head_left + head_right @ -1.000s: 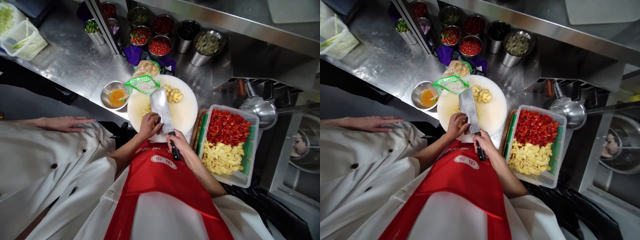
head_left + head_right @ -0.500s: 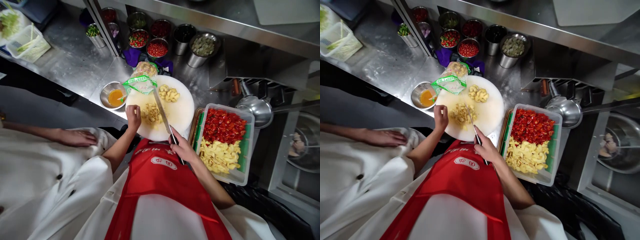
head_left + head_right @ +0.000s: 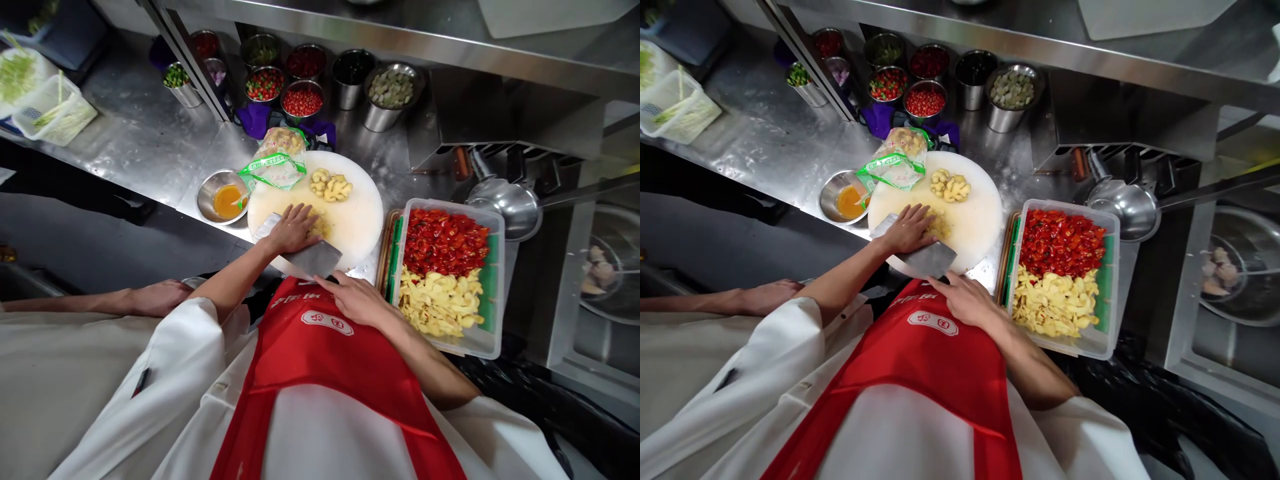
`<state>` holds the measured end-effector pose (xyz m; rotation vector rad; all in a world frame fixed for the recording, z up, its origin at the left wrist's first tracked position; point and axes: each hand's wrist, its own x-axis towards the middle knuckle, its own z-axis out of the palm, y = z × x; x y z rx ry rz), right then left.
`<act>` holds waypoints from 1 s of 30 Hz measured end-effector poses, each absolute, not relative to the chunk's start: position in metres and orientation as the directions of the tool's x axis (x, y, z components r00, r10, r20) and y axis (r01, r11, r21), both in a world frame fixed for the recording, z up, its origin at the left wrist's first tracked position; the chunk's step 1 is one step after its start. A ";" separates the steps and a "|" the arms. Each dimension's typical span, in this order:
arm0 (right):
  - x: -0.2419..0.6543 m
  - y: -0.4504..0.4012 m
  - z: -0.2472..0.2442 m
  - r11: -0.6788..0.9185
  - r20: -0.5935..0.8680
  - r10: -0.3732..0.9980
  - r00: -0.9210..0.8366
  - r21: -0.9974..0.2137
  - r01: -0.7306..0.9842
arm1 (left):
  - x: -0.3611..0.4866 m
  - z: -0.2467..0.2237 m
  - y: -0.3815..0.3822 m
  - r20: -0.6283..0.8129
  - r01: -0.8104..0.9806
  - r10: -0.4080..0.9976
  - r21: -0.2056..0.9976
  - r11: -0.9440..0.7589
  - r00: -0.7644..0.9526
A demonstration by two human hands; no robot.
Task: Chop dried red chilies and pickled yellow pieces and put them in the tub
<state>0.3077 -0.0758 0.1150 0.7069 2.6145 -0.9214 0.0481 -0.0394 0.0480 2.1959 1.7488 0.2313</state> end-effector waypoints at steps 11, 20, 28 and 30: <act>0.420 -0.100 0.132 0.352 -0.412 0.540 -0.734 -0.681 0.642 | -0.020 -0.011 -0.024 0.005 0.846 0.996 0.528 0.070 -0.085; 0.364 -0.098 0.072 0.025 -0.435 0.713 -0.550 -0.768 0.640 | 0.024 0.000 -0.027 0.022 0.838 0.996 0.540 -0.083 0.085; 0.365 -0.094 0.081 0.178 -0.379 0.649 -0.660 -0.767 0.616 | 0.004 0.012 -0.031 0.129 0.652 0.931 0.746 0.136 -0.341; 0.372 -0.092 0.092 0.275 -0.393 0.611 -0.687 -0.709 0.650 | 0.001 0.022 -0.024 0.064 0.604 0.925 0.774 0.190 -0.374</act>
